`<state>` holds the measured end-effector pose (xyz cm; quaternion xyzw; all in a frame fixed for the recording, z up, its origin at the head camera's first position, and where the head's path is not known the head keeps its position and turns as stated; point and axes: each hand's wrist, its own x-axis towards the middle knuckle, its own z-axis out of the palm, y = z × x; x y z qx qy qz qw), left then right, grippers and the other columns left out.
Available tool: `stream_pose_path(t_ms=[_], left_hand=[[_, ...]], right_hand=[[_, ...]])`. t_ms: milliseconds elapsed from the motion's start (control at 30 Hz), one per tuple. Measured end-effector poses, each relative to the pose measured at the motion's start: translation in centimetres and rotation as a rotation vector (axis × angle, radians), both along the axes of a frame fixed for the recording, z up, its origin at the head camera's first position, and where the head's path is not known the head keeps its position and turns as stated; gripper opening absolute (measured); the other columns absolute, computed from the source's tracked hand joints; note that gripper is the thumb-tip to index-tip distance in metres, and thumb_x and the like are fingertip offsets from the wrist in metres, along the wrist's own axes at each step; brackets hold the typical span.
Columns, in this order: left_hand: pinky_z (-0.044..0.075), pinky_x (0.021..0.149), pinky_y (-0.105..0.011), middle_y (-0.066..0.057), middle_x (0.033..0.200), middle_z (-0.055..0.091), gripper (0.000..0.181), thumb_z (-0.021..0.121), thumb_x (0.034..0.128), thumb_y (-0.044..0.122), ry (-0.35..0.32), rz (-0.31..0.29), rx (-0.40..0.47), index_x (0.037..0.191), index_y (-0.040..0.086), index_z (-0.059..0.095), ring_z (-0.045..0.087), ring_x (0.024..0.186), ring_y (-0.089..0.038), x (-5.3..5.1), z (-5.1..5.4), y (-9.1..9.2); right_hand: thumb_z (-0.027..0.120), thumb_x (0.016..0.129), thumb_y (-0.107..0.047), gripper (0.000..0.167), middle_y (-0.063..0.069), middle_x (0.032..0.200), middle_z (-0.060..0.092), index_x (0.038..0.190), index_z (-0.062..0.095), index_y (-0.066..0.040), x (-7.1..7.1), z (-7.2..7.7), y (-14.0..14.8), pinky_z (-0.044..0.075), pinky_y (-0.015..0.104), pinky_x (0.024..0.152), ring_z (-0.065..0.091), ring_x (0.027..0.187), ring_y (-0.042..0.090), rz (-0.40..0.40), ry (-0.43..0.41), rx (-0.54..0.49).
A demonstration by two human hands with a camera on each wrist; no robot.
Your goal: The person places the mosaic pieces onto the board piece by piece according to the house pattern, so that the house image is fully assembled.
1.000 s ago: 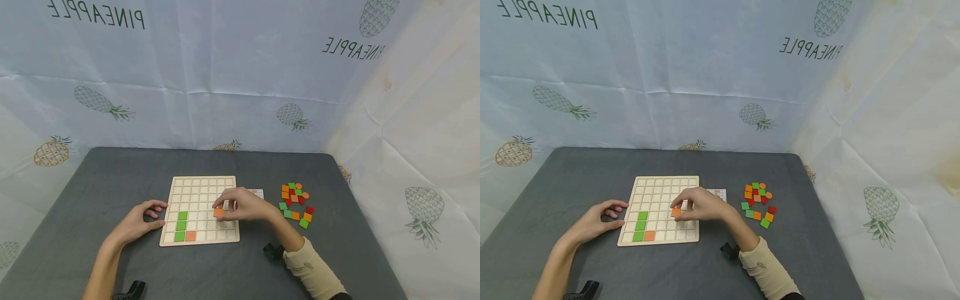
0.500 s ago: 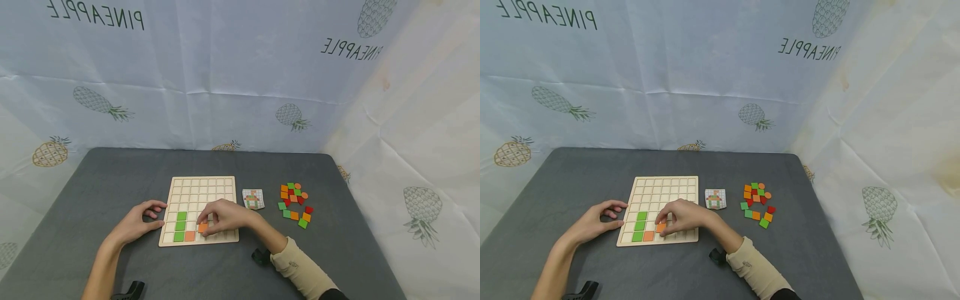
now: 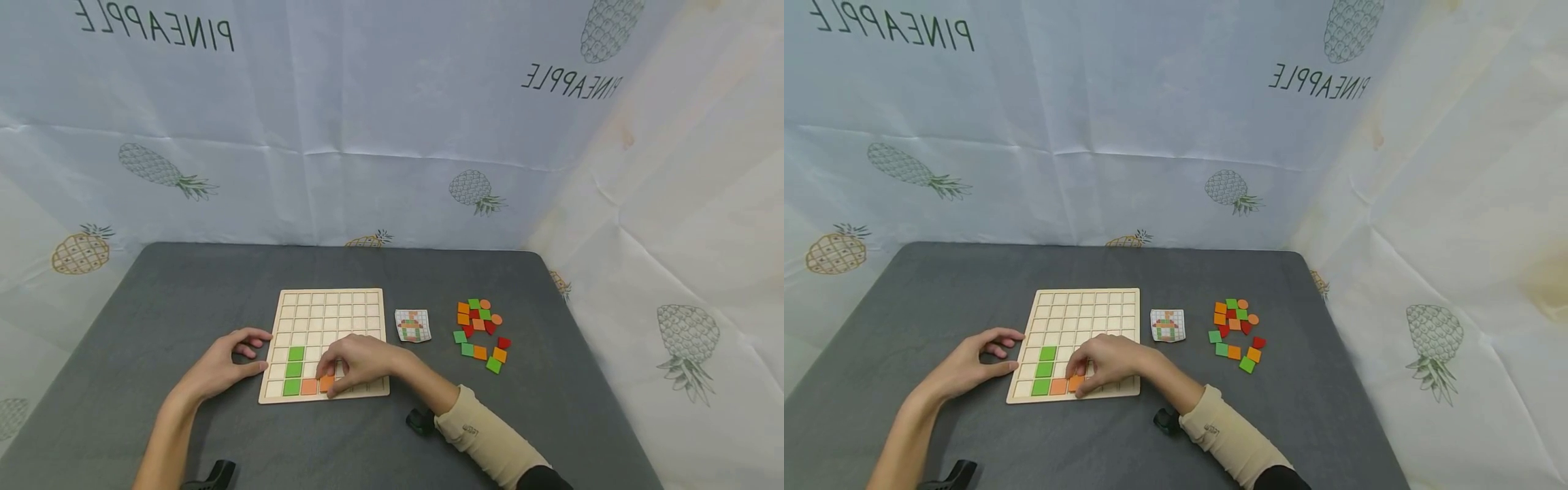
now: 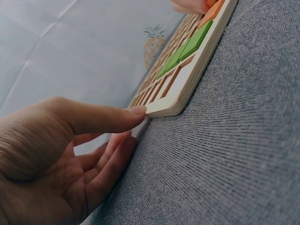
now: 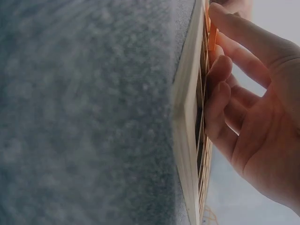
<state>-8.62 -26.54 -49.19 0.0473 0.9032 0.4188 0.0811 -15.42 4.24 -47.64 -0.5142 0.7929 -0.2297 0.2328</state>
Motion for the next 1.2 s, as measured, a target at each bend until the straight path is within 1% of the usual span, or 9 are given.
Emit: stream_pose_path(t_ms=[167,367,600,733,833,967,1100,1200], left_hand=[[0.05,0.08,-0.026,-0.014,0.122,0.067,0.053,0.089,0.0895,0.013,0.002,0.003,0.005,0.137,0.002,0.067,0.06,0.098,-0.014,0.1,-0.1,0.0],[0.05,0.08,-0.026,-0.014,0.123,0.067,0.054,0.089,0.0897,0.013,-0.004,0.004,0.005,0.137,0.002,0.067,0.06,0.098,-0.014,0.1,-0.2,0.0],[0.05,0.081,-0.026,-0.013,0.123,0.068,0.053,0.089,0.0902,0.014,-0.004,0.001,0.01,0.138,0.004,0.067,0.059,0.098,-0.011,0.0,-0.4,-0.1],[0.05,0.08,-0.026,-0.013,0.123,0.067,0.053,0.088,0.0904,0.014,-0.007,0.002,0.011,0.138,0.004,0.067,0.059,0.098,-0.012,0.0,-0.4,-0.2],[0.05,0.08,-0.026,-0.014,0.123,0.068,0.053,0.089,0.0901,0.013,-0.004,0.003,0.011,0.138,0.004,0.067,0.059,0.098,-0.012,0.0,-0.4,-0.1],[0.05,0.081,-0.026,-0.014,0.123,0.068,0.053,0.089,0.0898,0.013,0.003,0.002,0.011,0.138,0.003,0.067,0.059,0.098,-0.013,0.0,-0.4,-0.1],[0.05,0.08,-0.026,-0.014,0.123,0.067,0.053,0.088,0.0901,0.013,-0.001,0.001,0.009,0.138,0.003,0.067,0.06,0.099,-0.015,0.1,-0.4,-0.1],[0.05,0.081,-0.026,-0.014,0.123,0.067,0.053,0.088,0.0902,0.014,-0.009,0.003,0.012,0.138,0.004,0.067,0.06,0.099,-0.014,0.1,-0.3,-0.1]], right_hand=[[0.088,0.093,-0.031,0.032,-0.007,0.103,0.074,0.122,0.078,-0.021,-0.1,-0.2,-0.1,0.046,0.009,0.072,0.055,0.074,-0.009,0.005,-0.023,0.004],[0.085,0.096,-0.022,0.026,-0.004,0.103,0.077,0.121,0.079,-0.017,-0.2,-0.3,0.3,0.047,0.01,0.072,0.057,0.072,-0.007,0.014,-0.065,-0.029],[0.081,0.1,-0.02,0.024,-0.001,0.108,0.079,0.123,0.078,-0.015,-0.5,0.1,1.1,0.049,0.011,0.073,0.058,0.074,-0.007,0.005,-0.119,-0.05],[0.08,0.101,-0.019,0.025,0.001,0.11,0.078,0.124,0.078,-0.013,-0.8,0.6,2.1,0.051,0.013,0.075,0.061,0.076,-0.006,-0.037,-0.155,-0.072],[0.08,0.1,-0.018,0.026,0.001,0.11,0.078,0.125,0.078,-0.011,-1.1,1.2,2.9,0.053,0.015,0.075,0.065,0.077,-0.003,-0.081,-0.199,-0.092],[0.08,0.1,-0.018,0.028,0.003,0.112,0.077,0.126,0.077,-0.008,-1.6,2.0,4.2,0.055,0.019,0.074,0.068,0.081,0.0,-0.116,-0.241,-0.108],[0.079,0.101,-0.02,0.03,0.007,0.116,0.079,0.128,0.077,-0.007,-2.3,2.6,5.8,0.057,0.021,0.076,0.07,0.087,0.002,-0.141,-0.24,-0.12],[0.079,0.101,-0.02,0.031,0.009,0.118,0.079,0.128,0.076,-0.006,-2.8,2.9,7.0,0.057,0.023,0.075,0.071,0.087,0.005,-0.172,-0.226,-0.137]])
